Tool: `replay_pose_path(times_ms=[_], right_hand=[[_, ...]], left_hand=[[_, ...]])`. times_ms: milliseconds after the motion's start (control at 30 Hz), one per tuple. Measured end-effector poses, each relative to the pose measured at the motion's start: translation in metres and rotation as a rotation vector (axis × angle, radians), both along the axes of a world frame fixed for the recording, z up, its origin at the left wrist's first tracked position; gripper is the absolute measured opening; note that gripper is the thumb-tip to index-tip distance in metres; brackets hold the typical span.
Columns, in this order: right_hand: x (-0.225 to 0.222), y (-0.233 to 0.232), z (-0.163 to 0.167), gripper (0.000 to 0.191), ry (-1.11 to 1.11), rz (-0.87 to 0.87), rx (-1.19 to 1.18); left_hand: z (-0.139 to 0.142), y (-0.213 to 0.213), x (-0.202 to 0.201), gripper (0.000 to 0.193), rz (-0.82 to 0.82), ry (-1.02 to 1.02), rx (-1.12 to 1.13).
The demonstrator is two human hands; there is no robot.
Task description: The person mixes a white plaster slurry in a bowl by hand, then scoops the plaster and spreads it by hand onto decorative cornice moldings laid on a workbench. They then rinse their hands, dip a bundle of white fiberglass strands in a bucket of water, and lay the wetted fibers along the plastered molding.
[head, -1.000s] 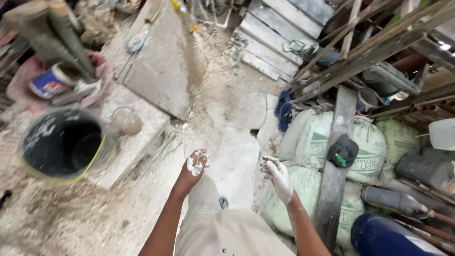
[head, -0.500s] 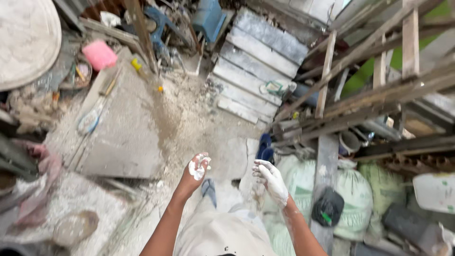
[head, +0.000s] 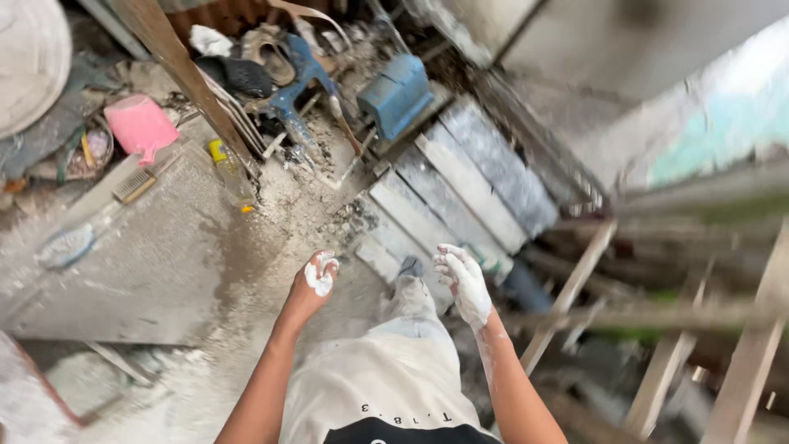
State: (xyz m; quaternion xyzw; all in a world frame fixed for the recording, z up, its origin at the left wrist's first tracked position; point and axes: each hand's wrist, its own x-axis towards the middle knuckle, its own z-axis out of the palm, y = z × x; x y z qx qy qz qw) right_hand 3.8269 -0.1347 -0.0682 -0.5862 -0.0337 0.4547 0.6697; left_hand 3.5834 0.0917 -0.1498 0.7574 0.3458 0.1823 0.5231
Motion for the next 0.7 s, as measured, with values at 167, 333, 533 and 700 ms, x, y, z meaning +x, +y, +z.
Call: replay_pose_path(times_ms=[167, 333, 533, 700], right_hand=[[0.134, 0.076, 0.034, 0.031, -0.057, 0.404, -0.141], [0.198, 0.181, 0.043, 0.032, -0.258, 0.796, -0.100], [0.205, 0.268, 0.074, 0.033, -0.309, 1.016, 0.089], [0.203, 0.324, 0.101, 0.032, -0.380, 1.206, 0.100]], left_hand=[[0.053, -0.011, 0.090, 0.035, 0.090, 0.096, -0.132], [0.067, 0.003, 0.128, 0.037, 0.381, -0.022, -0.155], [0.074, 0.043, 0.171, 0.033, 0.500, 0.016, -0.002], [0.111, 0.077, 0.201, 0.034, 0.677, 0.100, -0.021]])
